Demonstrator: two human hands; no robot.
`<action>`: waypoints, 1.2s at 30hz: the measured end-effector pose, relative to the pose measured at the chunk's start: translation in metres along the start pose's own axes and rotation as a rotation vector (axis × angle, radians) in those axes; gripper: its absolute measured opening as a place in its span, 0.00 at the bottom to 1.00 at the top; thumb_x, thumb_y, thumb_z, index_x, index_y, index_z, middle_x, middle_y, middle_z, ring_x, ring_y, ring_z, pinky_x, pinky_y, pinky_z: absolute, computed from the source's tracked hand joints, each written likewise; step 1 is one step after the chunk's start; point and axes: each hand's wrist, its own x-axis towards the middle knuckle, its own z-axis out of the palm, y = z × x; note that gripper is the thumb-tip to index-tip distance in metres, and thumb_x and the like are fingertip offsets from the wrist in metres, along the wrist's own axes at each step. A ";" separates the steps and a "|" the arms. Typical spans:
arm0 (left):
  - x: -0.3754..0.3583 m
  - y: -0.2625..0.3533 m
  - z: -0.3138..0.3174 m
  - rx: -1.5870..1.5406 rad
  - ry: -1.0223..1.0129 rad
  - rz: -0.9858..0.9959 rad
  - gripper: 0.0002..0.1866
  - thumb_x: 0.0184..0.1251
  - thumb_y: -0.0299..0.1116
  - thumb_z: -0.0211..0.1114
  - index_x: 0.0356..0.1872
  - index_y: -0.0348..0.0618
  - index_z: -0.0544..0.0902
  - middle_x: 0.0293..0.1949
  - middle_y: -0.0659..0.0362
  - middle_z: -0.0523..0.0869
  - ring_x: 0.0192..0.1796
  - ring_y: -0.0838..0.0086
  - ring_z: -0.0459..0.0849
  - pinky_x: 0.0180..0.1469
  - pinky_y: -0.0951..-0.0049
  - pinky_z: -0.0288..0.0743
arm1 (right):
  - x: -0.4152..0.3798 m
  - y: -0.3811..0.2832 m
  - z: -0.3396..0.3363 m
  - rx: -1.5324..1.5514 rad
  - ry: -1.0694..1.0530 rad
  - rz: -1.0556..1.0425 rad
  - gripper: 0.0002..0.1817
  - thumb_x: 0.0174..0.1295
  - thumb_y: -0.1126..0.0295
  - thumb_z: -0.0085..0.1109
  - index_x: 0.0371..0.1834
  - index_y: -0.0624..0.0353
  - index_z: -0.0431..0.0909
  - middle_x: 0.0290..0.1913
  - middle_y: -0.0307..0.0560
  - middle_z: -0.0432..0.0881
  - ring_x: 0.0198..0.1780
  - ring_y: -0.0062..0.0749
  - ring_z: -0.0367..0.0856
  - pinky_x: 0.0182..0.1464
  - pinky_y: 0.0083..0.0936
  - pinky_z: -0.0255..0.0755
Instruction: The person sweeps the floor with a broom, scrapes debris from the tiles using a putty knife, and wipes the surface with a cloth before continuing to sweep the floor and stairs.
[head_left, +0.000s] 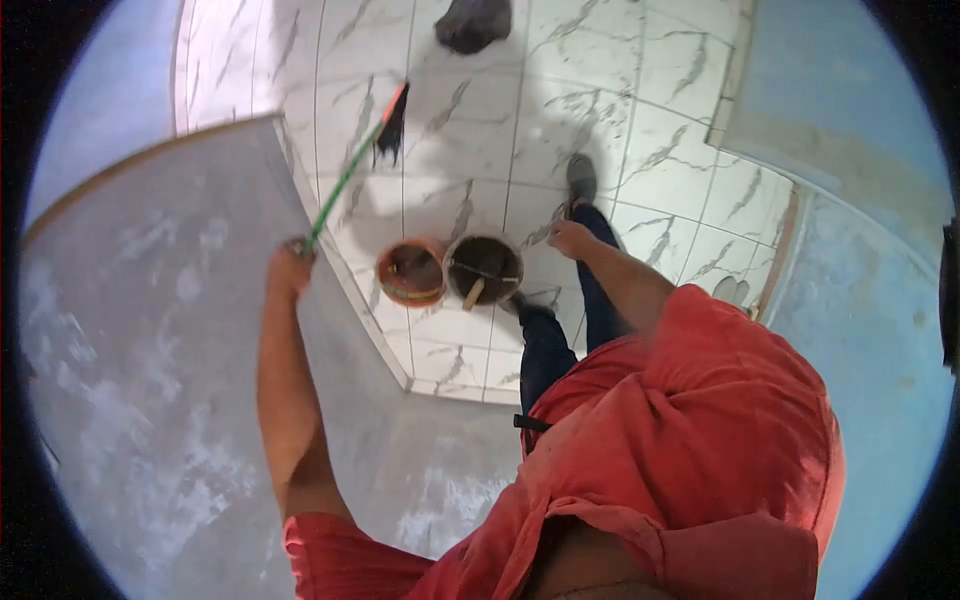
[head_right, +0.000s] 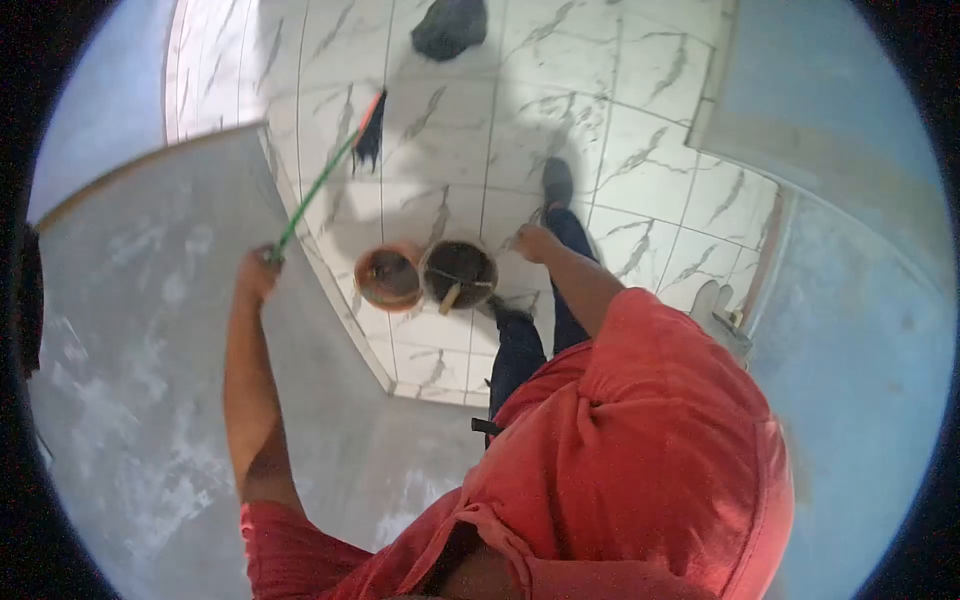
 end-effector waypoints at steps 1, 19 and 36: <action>-0.014 0.015 -0.011 -0.146 -0.065 -0.080 0.22 0.53 0.40 0.61 0.48 0.39 0.76 0.42 0.40 0.79 0.49 0.50 0.76 0.50 0.60 0.70 | -0.030 -0.004 -0.063 0.031 0.042 0.089 0.13 0.55 0.62 0.49 0.36 0.60 0.76 0.41 0.52 0.77 0.48 0.45 0.73 0.49 0.36 0.68; -0.122 0.313 -0.062 -0.813 -0.713 0.508 0.22 0.57 0.27 0.55 0.55 0.41 0.67 0.28 0.58 0.77 0.23 0.78 0.73 0.19 0.78 0.65 | -0.377 0.057 -0.091 0.782 0.705 1.078 0.14 0.56 0.62 0.53 0.39 0.61 0.74 0.32 0.45 0.78 0.27 0.27 0.75 0.29 0.24 0.70; 0.111 0.288 -0.107 -0.756 -0.643 -0.046 0.17 0.60 0.32 0.54 0.51 0.47 0.70 0.24 0.58 0.77 0.16 0.80 0.65 0.12 0.77 0.56 | -0.317 -0.035 -0.150 1.516 1.248 1.249 0.13 0.58 0.65 0.48 0.44 0.58 0.71 0.25 0.37 0.69 0.19 0.23 0.67 0.16 0.20 0.57</action>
